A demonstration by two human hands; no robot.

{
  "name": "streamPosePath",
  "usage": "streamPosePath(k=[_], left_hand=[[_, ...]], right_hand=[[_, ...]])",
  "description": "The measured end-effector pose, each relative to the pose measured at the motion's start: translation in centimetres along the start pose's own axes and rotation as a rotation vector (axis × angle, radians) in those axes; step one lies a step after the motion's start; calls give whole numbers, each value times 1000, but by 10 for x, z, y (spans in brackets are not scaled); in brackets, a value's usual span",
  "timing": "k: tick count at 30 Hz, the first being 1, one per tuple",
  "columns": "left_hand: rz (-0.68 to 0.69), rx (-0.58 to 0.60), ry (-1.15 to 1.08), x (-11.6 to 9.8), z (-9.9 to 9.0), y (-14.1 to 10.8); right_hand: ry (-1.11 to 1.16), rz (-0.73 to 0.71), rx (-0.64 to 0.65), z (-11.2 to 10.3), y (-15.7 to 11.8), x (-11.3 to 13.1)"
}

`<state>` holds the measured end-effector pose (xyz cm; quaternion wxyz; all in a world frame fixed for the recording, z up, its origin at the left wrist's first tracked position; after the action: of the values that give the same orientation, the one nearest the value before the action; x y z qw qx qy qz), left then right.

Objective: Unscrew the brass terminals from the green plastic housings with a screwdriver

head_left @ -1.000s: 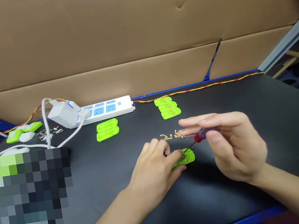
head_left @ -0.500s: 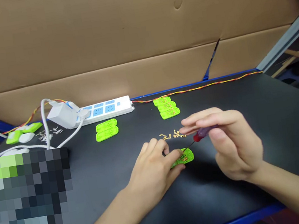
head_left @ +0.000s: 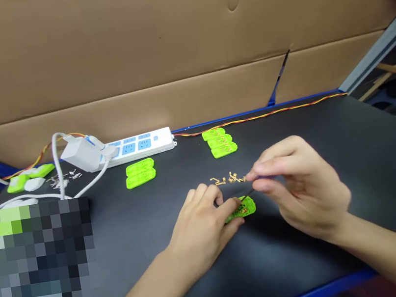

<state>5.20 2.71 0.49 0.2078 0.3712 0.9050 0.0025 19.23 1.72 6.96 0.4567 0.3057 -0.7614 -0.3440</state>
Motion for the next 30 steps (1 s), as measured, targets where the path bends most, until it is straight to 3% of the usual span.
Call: streamPosePath(k=[6,9,13,20,25,30], left_hand=[[10,6,14,-1,1,2],[29,5,47,-2,1,2],[41,-5,79,-3,1,2],[45,1,91,-3,0,1],[44,-7,93,-3,1,2],[45,-1,98,-3,2,1]], right_hand=[[90,107,31,3,-4,-2],[94,66,29,2,-2,0],[-60,-21,5,0,2,5],[131,75,5,2,-4,-3],[-17,-17,3,1,0,1],[55,114,5,0,-3,-6]])
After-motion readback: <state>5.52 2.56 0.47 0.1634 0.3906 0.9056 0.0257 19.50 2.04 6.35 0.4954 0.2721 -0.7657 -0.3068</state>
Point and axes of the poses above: each hand's wrist, its own y-axis towards the middle knuckle, its own z-axis out of the palm, x = y × z, the point moved 7 cm from there along y, towards the middle knuckle, and after that the axes turned 3 degrees about -y, right-handed, at the moved point
